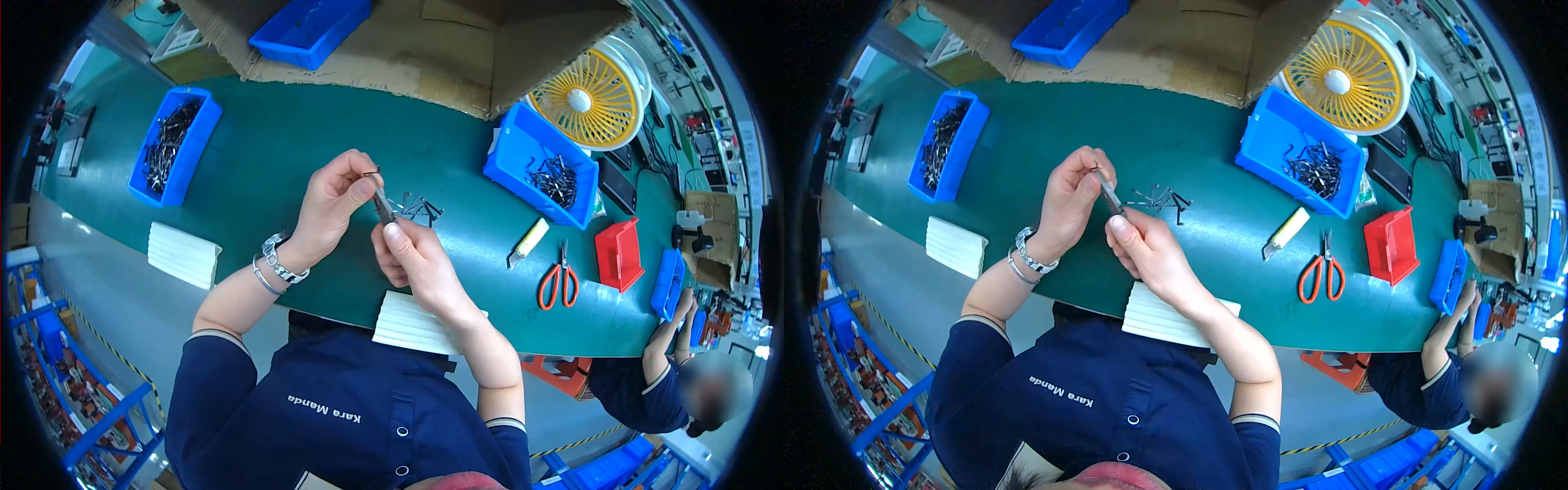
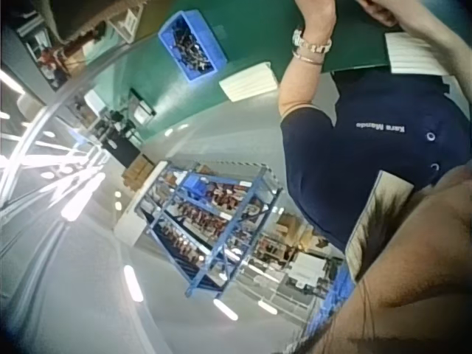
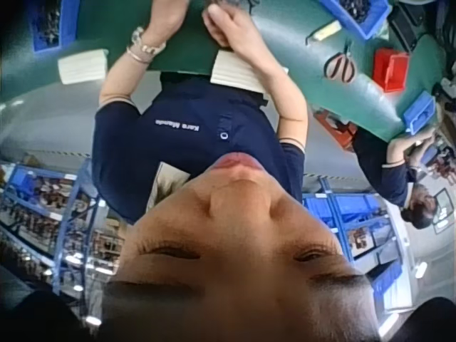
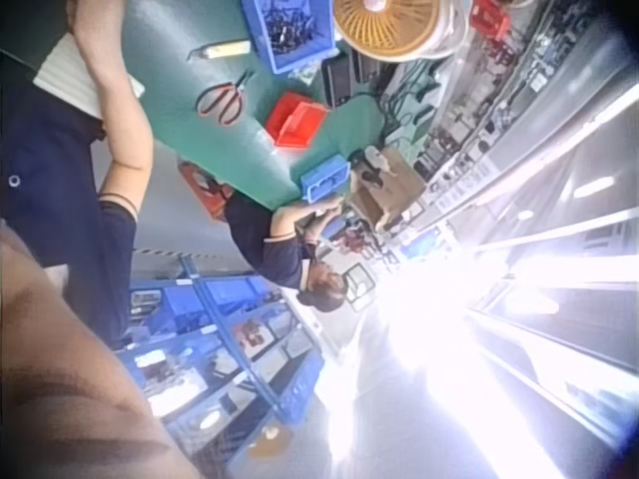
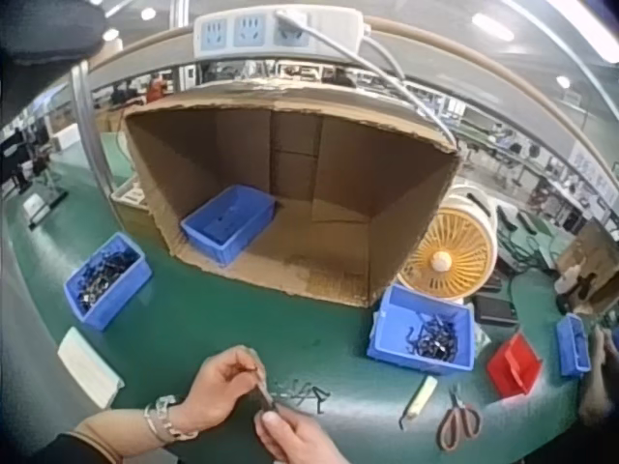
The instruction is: Assembling small metal components into a plastic housing using pliers.
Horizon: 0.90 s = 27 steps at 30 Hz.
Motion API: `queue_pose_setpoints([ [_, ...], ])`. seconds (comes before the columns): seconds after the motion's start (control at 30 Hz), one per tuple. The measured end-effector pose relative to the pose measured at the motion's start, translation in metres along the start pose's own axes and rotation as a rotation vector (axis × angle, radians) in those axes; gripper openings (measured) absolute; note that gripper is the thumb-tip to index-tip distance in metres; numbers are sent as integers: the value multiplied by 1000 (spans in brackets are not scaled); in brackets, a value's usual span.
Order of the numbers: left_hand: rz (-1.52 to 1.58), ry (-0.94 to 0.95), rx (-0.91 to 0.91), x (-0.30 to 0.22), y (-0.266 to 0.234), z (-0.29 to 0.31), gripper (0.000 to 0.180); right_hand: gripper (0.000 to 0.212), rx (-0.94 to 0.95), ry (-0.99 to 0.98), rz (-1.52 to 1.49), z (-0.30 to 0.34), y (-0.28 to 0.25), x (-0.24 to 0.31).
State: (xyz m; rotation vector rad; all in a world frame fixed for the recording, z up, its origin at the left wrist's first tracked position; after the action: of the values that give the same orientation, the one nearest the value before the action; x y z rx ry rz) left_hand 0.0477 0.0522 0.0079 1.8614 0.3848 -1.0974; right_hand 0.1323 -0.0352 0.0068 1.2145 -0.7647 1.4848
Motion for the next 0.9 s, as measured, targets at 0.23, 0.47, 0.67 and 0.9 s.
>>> queue_pose_setpoints([
  [0.23, 39, 45, -20, -8, 8, -2, 30, 45, 31, 46, -33, 1, 1, 2],
  [0.47, -76, 67, -59, -6, -7, -4, 22, 40, 32, 107, -89, -4, 1, -2],
  [0.67, 70, -2, -127, 2, -3, -3, 20, 27, -155, -24, -137, -9, -16, 3],
  [0.9, 206, -186, -50, 23, 7, 5, 20, 20, -167, -43, -192, -7, -19, 0],
])
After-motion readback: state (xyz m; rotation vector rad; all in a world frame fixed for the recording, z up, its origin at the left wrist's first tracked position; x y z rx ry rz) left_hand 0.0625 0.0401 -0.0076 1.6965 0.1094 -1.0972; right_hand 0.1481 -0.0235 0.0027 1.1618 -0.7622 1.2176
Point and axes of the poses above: each hand's wrist, its own z-axis away from the middle knuckle, its own y-axis out of the palm, x = y × z, the point moved 8 cm from there along -z, towards the middle knuckle, and after that the axes turned 14 degrees about z, right-handed, at the moved point
